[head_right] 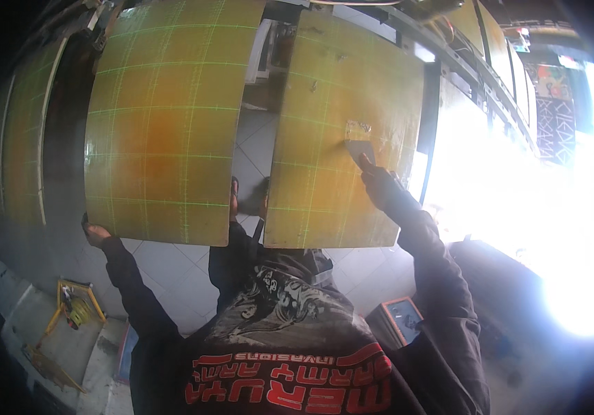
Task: The person cleans several printing plates by hand using a cloth and a scraper, then sprays a liquid onto the plates from a bottle.
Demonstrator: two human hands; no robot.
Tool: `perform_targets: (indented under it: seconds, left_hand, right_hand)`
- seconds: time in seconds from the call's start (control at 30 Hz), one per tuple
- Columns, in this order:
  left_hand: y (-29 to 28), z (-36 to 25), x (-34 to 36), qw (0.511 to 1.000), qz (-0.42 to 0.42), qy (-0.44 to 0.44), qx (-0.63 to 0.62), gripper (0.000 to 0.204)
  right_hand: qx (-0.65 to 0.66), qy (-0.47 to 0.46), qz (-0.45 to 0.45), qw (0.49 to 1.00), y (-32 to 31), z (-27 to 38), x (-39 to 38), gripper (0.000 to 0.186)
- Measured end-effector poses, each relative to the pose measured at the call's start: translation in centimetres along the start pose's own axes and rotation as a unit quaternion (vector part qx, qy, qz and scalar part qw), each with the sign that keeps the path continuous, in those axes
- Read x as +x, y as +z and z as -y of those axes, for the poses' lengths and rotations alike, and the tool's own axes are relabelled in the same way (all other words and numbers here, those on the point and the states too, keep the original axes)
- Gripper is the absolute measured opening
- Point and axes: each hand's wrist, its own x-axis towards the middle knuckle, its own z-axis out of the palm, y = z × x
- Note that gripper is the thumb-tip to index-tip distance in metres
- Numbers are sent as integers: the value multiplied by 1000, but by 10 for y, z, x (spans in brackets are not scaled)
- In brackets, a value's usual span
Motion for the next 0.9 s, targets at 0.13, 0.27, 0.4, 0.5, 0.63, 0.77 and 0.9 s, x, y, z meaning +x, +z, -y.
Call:
perform_targets:
  seconds: [0.13,0.27,0.4,0.5,0.63,0.77,0.9]
  left_hand:
    - [8,17,3,974,56,-146,-163,38]
    - [7,12,9,991,25,-88,-95,36]
    - [17,37,26,993,14,-72,-93,37]
    - [32,7,14,987,-26,-145,-66,39]
    - [25,-31,2,983,-34,-159,80,42]
    - [12,31,35,986,-48,-89,134,40]
    - [0,83,67,983,-21,-100,151,40]
  right_hand:
    - [-167,-224,-269,922,-32,-41,111,48]
    - [-21,-83,-155,984,-103,15,141,48]
    - [47,-54,-120,990,-127,28,102,45]
    - [-97,-313,-327,886,-91,-32,83,43]
    - [-32,-238,-269,933,-18,-52,-25,45]
    - [43,-134,-229,963,68,-49,-109,36]
    - [76,-88,-242,963,129,-48,-156,35]
